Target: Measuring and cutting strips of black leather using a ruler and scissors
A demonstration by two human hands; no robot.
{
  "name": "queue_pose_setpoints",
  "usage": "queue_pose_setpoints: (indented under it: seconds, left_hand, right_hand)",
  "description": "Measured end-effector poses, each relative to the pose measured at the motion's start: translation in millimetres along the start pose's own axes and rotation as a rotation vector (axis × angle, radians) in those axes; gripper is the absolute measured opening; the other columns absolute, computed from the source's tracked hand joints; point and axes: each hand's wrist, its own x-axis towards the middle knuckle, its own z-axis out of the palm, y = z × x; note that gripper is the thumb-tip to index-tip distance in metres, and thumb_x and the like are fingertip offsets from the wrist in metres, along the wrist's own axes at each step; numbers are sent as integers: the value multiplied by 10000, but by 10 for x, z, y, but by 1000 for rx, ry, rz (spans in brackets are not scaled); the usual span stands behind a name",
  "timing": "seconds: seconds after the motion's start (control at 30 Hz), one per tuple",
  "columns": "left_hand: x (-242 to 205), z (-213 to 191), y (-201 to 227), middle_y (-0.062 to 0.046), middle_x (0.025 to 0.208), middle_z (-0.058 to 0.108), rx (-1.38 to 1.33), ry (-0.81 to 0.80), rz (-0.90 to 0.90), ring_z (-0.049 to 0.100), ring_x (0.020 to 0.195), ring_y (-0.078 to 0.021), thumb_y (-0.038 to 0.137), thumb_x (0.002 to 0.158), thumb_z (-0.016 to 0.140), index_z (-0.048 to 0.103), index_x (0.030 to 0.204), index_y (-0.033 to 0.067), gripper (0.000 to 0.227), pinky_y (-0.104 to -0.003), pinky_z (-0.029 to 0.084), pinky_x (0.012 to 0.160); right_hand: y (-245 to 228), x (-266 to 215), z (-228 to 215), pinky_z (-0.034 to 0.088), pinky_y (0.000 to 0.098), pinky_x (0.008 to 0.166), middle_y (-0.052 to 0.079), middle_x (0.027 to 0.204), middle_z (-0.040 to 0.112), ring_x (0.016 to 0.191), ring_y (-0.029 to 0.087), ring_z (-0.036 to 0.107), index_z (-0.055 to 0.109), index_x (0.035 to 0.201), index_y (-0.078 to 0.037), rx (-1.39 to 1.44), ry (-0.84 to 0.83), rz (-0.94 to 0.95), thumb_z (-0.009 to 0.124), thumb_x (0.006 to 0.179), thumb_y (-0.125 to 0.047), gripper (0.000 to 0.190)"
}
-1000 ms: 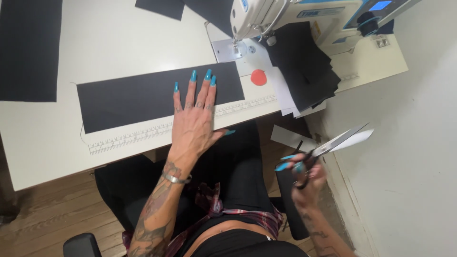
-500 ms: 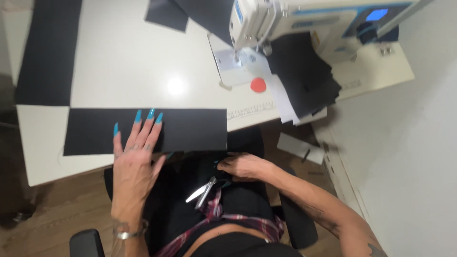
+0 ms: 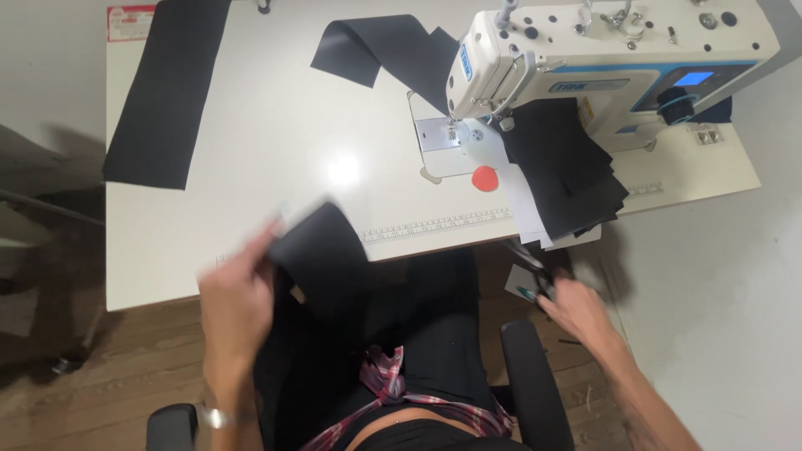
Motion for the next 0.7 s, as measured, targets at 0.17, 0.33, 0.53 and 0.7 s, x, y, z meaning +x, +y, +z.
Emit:
queue_pose_setpoints:
  seconds: [0.17, 0.33, 0.53, 0.7]
  left_hand:
    - [1286, 254, -352, -110, 638, 588, -122, -7, 99, 498, 585, -206, 82, 720, 471, 529, 681, 42, 80, -358, 350, 550]
    - [2557, 779, -313, -162, 580, 558, 120, 307, 79, 495, 562, -405, 66, 649, 453, 548, 701, 113, 118, -467, 375, 501]
    - [2751, 1083, 102, 56, 568, 449, 774, 725, 471, 491, 437, -128, 60, 728, 499, 454, 810, 174, 147, -264, 386, 358]
    - [2429, 1542, -397, 53, 1386, 284, 527, -649, 538, 282, 1259, -224, 185, 855, 439, 240, 1347, 266, 537, -571, 179, 973]
  right_hand:
    - [-10, -614, -229, 440, 402, 642, 177, 764, 644, 747, 375, 607, 449, 1086, -79, 465, -54, 470, 489, 742, -371, 454]
    - [-110, -744, -159, 437, 379, 725, 117, 846, 668, 847, 336, 602, 483, 1055, -194, 487, -83, 558, 522, 695, -495, 471]
    - [-251, -674, 183, 417, 243, 650, -2, 753, 574, 727, 172, 564, 497, 1014, -345, 323, -136, 679, 503, 662, -660, 473]
    - [-80, -666, 547, 443, 226, 663, 6, 701, 599, 729, 153, 584, 549, 1009, -317, 294, -37, 637, 586, 656, -531, 414]
